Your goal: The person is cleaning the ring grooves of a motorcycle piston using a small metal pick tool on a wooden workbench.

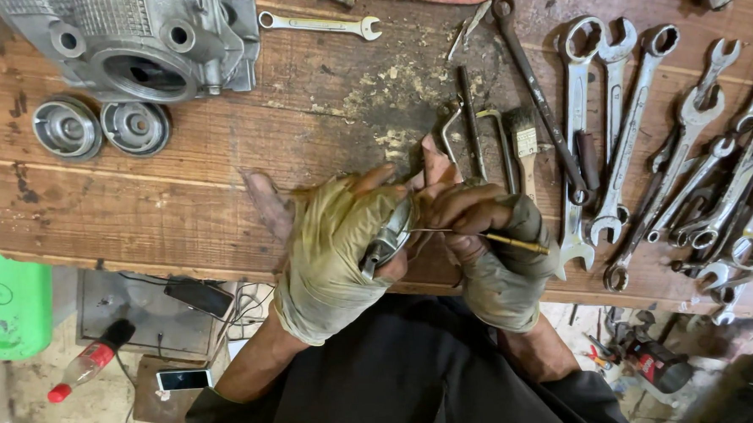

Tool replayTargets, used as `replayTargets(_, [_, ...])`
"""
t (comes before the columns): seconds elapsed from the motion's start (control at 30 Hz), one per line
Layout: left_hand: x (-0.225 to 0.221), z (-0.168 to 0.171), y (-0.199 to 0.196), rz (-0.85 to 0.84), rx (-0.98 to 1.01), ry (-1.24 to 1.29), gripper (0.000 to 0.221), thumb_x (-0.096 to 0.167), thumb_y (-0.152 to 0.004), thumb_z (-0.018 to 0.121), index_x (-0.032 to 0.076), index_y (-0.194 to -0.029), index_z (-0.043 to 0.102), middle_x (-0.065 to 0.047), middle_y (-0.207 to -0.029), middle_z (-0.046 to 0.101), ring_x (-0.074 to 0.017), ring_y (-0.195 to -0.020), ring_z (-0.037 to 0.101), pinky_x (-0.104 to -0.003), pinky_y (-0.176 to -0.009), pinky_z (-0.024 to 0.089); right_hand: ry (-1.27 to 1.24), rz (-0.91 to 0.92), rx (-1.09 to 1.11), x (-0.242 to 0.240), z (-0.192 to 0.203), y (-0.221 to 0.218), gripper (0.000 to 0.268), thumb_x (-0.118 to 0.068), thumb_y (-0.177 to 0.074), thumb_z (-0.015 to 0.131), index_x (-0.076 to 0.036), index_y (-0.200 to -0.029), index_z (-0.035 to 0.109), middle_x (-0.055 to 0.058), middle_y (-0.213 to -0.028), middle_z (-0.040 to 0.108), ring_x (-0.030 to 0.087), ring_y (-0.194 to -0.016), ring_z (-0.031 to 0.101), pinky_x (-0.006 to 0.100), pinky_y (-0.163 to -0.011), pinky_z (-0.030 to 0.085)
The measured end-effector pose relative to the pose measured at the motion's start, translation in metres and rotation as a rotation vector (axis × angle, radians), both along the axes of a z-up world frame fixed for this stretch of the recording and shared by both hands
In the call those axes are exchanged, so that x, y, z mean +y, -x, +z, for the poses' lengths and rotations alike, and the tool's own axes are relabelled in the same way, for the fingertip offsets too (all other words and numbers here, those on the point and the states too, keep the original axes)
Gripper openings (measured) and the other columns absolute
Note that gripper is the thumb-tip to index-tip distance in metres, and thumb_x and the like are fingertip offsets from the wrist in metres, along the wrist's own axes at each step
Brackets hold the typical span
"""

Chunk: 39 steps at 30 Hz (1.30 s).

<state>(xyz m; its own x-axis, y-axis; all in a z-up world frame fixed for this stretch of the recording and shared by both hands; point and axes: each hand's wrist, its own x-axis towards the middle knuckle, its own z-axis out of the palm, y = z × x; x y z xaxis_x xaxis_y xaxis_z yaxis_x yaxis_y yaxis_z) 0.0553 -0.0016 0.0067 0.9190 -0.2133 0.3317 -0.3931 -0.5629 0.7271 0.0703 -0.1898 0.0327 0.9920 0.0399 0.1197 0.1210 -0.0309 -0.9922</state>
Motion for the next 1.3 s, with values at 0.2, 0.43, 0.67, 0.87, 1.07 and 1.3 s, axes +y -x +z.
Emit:
replayTargets(0.2, [-0.002, 0.013, -0.01, 0.008, -0.029, -0.014, 0.053, 0.005, -0.079, 0.069, 0.001, -0.131, 0.061, -0.02, -0.131, 0.068, -0.0366, -0.104, 0.066, -0.052, -0.095, 0.054, -0.034, 0.188, 0.086, -0.006, -0.008, -0.006, 0.021, -0.019, -0.103, 0.059, -0.01, -0.085, 0.053, 0.011, -0.096, 0.061, 0.023, -0.093, 0.062, 0.038, -0.092, 0.053])
replayTargets(0.43, [0.003, 0.012, -0.014, -0.004, 0.011, 0.022, 0.04, 0.012, -0.089, 0.068, -0.001, -0.127, 0.065, -0.019, -0.128, 0.068, -0.0364, -0.109, 0.067, -0.051, -0.101, 0.051, 0.102, 0.243, 0.143, -0.004, -0.003, -0.005, 0.019, -0.012, -0.096, 0.062, -0.008, -0.079, 0.055, 0.011, -0.09, 0.065, 0.023, -0.091, 0.064, 0.038, -0.089, 0.052])
replayTargets(0.67, [-0.014, -0.018, 0.012, 0.322, -0.051, -0.084, 0.037, 0.025, -0.094, 0.069, 0.01, -0.127, 0.069, -0.008, -0.122, 0.078, -0.0266, -0.118, 0.076, -0.075, -0.122, -0.005, -0.028, 0.057, 0.117, 0.007, -0.024, 0.011, 0.014, 0.0, -0.094, 0.066, -0.004, -0.086, 0.055, 0.014, -0.096, 0.063, 0.025, -0.09, 0.068, 0.04, -0.095, 0.058])
replayTargets(0.87, [-0.009, -0.028, 0.009, 0.073, 0.122, 0.321, 0.048, 0.008, -0.094, 0.056, 0.001, -0.141, 0.054, -0.023, -0.134, 0.063, -0.041, -0.128, 0.067, -0.05, -0.117, 0.054, -0.076, 0.101, 0.214, 0.01, -0.025, 0.002, 0.01, -0.006, -0.101, 0.063, -0.01, -0.102, 0.054, 0.011, -0.105, 0.064, 0.022, -0.103, 0.065, 0.037, -0.104, 0.051])
replayTargets(1.07, [-0.007, -0.031, 0.004, 0.123, 0.353, 0.374, 0.038, 0.014, -0.093, 0.064, -0.001, -0.128, 0.064, -0.022, -0.134, 0.065, -0.0353, -0.129, 0.065, -0.042, -0.113, 0.055, -0.269, 0.216, 0.257, -0.004, -0.04, -0.003, 0.031, 0.012, -0.083, 0.074, 0.01, -0.107, 0.054, 0.027, -0.099, 0.065, 0.031, -0.088, 0.067, 0.042, -0.081, 0.059])
replayTargets(1.3, [-0.006, -0.041, 0.012, 0.147, 0.627, 0.453, 0.032, 0.022, -0.091, 0.073, -0.003, -0.112, 0.076, -0.021, -0.133, 0.068, -0.0284, -0.131, 0.063, -0.032, -0.108, 0.055, -0.711, 0.306, 0.391, -0.013, -0.03, -0.026, 0.052, -0.014, -0.08, 0.078, 0.008, -0.114, 0.046, 0.029, -0.101, 0.056, 0.033, -0.092, 0.061, 0.041, -0.085, 0.055])
